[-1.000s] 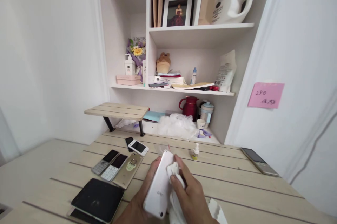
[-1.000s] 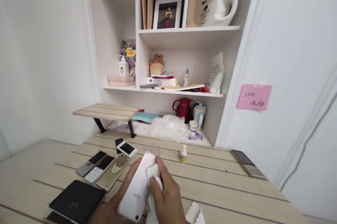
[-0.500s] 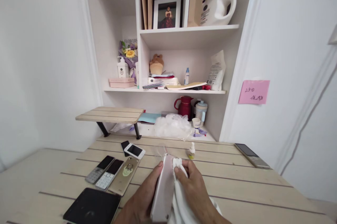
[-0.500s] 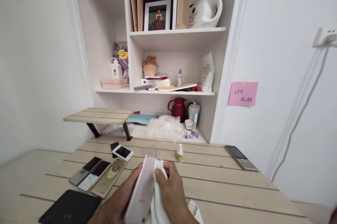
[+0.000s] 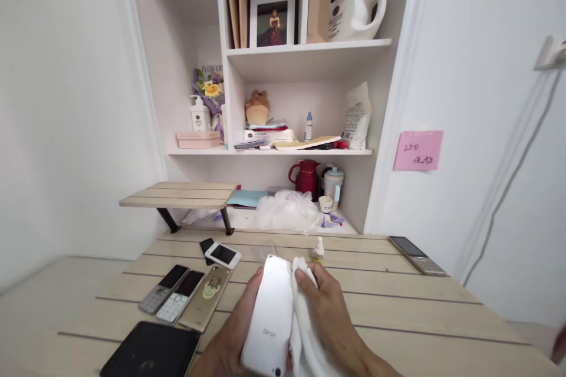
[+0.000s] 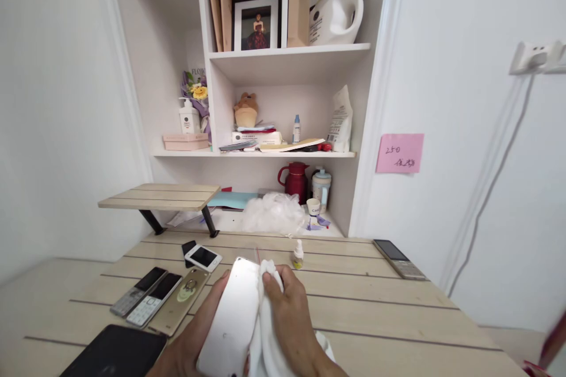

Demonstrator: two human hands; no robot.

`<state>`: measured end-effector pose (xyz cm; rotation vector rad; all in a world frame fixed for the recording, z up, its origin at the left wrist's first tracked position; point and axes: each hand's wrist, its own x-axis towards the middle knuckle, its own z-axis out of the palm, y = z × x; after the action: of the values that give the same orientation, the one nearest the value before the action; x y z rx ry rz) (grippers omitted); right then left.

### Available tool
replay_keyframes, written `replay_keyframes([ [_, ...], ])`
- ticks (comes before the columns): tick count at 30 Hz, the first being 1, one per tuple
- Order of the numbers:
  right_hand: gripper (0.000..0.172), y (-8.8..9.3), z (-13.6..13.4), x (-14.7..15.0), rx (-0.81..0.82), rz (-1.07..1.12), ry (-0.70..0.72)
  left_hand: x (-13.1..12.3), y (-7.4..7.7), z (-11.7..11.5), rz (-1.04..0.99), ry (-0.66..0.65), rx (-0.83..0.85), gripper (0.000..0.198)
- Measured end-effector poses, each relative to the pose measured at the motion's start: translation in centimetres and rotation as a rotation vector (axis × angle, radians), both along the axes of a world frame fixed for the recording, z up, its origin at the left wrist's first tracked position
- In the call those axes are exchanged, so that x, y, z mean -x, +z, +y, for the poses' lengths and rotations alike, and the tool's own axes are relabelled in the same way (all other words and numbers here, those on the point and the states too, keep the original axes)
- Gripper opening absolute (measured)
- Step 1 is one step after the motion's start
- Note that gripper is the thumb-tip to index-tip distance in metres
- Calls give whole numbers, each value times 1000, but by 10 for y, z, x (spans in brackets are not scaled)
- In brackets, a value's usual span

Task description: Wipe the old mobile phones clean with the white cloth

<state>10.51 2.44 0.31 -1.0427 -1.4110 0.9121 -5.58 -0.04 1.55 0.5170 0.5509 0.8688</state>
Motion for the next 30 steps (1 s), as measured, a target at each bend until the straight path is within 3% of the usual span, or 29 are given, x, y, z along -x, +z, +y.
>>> replay_keyframes([
  [3,35,-2,0,1,-31,-21,4,-2,-3,4,58,-47,-37,59],
  [9,26,-10,-1,6,-55,-46,3,-5,0,5,91,64,-16,57],
  [16,28,5,3,-4,-106,-62,-102,-3,7,-1,68,29,-5,59],
  [23,33,4,-1,2,-35,-64,25,-2,9,1,104,85,-29,51],
  [30,28,-7,3,2,-138,-169,114,-8,5,4,71,139,-81,55],
])
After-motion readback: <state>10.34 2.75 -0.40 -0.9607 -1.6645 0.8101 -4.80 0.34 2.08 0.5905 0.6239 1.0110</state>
